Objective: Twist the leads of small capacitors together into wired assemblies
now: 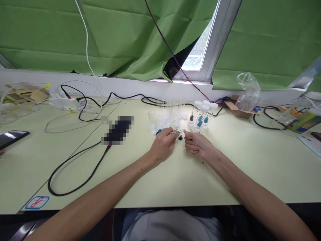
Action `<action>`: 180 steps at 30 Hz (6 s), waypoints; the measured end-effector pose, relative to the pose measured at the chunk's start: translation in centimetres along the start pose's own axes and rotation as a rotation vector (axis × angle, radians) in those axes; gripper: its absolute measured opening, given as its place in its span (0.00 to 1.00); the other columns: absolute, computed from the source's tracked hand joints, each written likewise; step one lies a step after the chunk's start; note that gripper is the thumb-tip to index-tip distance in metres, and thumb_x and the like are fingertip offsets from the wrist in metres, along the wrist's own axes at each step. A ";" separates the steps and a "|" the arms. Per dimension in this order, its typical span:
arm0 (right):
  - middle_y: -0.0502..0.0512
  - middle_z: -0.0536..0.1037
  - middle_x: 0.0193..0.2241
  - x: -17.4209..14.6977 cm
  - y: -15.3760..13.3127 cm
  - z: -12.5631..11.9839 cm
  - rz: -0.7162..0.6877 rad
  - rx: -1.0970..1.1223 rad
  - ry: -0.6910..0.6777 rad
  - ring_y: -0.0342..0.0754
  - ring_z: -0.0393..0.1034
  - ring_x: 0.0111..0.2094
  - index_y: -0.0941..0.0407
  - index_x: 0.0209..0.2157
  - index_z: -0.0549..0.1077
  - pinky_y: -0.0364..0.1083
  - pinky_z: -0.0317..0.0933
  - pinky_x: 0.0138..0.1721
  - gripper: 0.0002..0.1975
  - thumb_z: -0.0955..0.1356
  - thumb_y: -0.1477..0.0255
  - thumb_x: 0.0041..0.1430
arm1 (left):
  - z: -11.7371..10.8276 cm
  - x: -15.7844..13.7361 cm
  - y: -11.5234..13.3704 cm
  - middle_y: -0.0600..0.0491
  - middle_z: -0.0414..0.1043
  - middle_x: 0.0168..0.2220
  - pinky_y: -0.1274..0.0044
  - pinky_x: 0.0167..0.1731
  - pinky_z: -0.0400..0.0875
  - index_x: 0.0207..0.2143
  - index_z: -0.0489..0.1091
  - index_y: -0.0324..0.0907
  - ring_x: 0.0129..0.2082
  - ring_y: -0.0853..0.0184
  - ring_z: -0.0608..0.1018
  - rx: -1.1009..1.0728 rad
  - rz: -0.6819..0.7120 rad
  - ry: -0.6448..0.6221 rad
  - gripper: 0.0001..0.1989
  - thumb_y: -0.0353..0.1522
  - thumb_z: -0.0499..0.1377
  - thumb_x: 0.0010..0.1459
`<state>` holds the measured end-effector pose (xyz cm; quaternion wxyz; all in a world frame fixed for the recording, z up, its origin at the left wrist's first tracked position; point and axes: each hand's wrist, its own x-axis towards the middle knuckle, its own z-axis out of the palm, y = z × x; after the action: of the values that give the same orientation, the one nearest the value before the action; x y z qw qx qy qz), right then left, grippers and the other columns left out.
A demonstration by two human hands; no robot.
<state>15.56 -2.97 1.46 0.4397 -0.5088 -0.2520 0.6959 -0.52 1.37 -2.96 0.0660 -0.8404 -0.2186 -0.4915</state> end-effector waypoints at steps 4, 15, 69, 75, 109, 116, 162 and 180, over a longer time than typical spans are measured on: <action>0.39 0.49 0.06 -0.4 -0.5 0.1 0.048 0.016 -0.010 0.35 0.37 0.08 0.55 0.18 0.57 0.37 0.37 0.09 0.24 0.59 0.66 0.71 | -0.1 0.2 0.0 0.54 0.64 0.26 0.79 0.24 0.60 0.29 0.64 0.41 0.23 0.71 0.65 0.014 0.056 0.011 0.10 0.23 0.53 0.63; 0.42 0.54 0.07 0.7 0.4 -0.6 -0.323 -0.176 -0.048 0.35 0.46 0.08 0.57 0.16 0.65 0.39 0.39 0.12 0.25 0.69 0.57 0.60 | -0.1 1.1 0.9 0.59 0.62 0.22 0.79 0.24 0.62 0.24 0.58 0.42 0.21 0.73 0.65 -0.220 -0.496 -0.009 0.14 0.30 0.63 0.55; 0.51 0.68 0.21 1.5 -0.1 -3.4 -1.322 -1.109 0.171 0.46 0.59 0.23 0.53 0.26 0.67 0.45 0.55 0.30 0.17 0.59 0.62 0.69 | -1.7 2.3 2.7 0.55 0.70 0.20 0.79 0.15 0.61 0.24 0.60 0.42 0.15 0.74 0.68 -0.976 -0.983 -0.182 0.21 0.43 0.68 0.50; 0.51 0.65 0.22 1.4 -0.4 -3.7 -1.343 -1.225 0.106 0.46 0.56 0.24 0.53 0.27 0.62 0.45 0.50 0.28 0.17 0.58 0.63 0.69 | -1.7 2.1 2.4 0.54 0.71 0.21 0.79 0.14 0.60 0.24 0.62 0.41 0.14 0.74 0.67 -0.944 -1.012 -0.201 0.20 0.42 0.69 0.50; 0.44 0.55 0.14 0.4 1.3 -1.2 -1.745 -1.036 0.550 0.40 0.48 0.16 0.54 0.20 0.53 0.43 0.46 0.20 0.20 0.60 0.77 0.67 | -1.7 2.2 3.9 0.55 0.72 0.22 0.80 0.17 0.62 0.27 0.63 0.40 0.14 0.76 0.67 -1.041 -0.952 -0.179 0.18 0.42 0.67 0.53; 0.46 0.59 0.14 0.4 1.6 -0.9 -1.613 -0.958 0.543 0.40 0.52 0.16 0.54 0.19 0.54 0.44 0.46 0.21 0.21 0.59 0.74 0.69 | -1.8 2.4 4.3 0.56 0.71 0.21 0.80 0.17 0.62 0.26 0.62 0.41 0.14 0.76 0.67 -1.007 -0.941 -0.122 0.19 0.41 0.67 0.53; 0.58 0.78 0.38 0.2 -1.1 -2.0 -1.000 -0.296 -0.007 0.44 0.74 0.26 0.56 0.31 0.75 0.44 0.67 0.21 0.15 0.69 0.58 0.61 | -1.8 2.6 2.8 0.53 0.72 0.22 0.78 0.21 0.65 0.26 0.67 0.39 0.17 0.75 0.69 -0.996 -1.112 -0.150 0.17 0.42 0.69 0.50; 0.46 0.70 0.16 -0.8 -1.6 -2.8 -0.910 -0.845 -0.175 0.40 0.64 0.16 0.57 0.30 0.74 0.42 0.61 0.21 0.15 0.65 0.64 0.66 | -2.2 2.6 2.2 0.54 0.74 0.25 0.79 0.20 0.64 0.31 0.72 0.39 0.17 0.74 0.70 -1.060 -0.927 -0.260 0.16 0.42 0.68 0.51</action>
<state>18.79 -3.18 2.14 0.4308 -0.4217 -0.7317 0.3183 -0.20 -0.47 0.61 -0.5934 -0.6319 -0.2912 -0.4048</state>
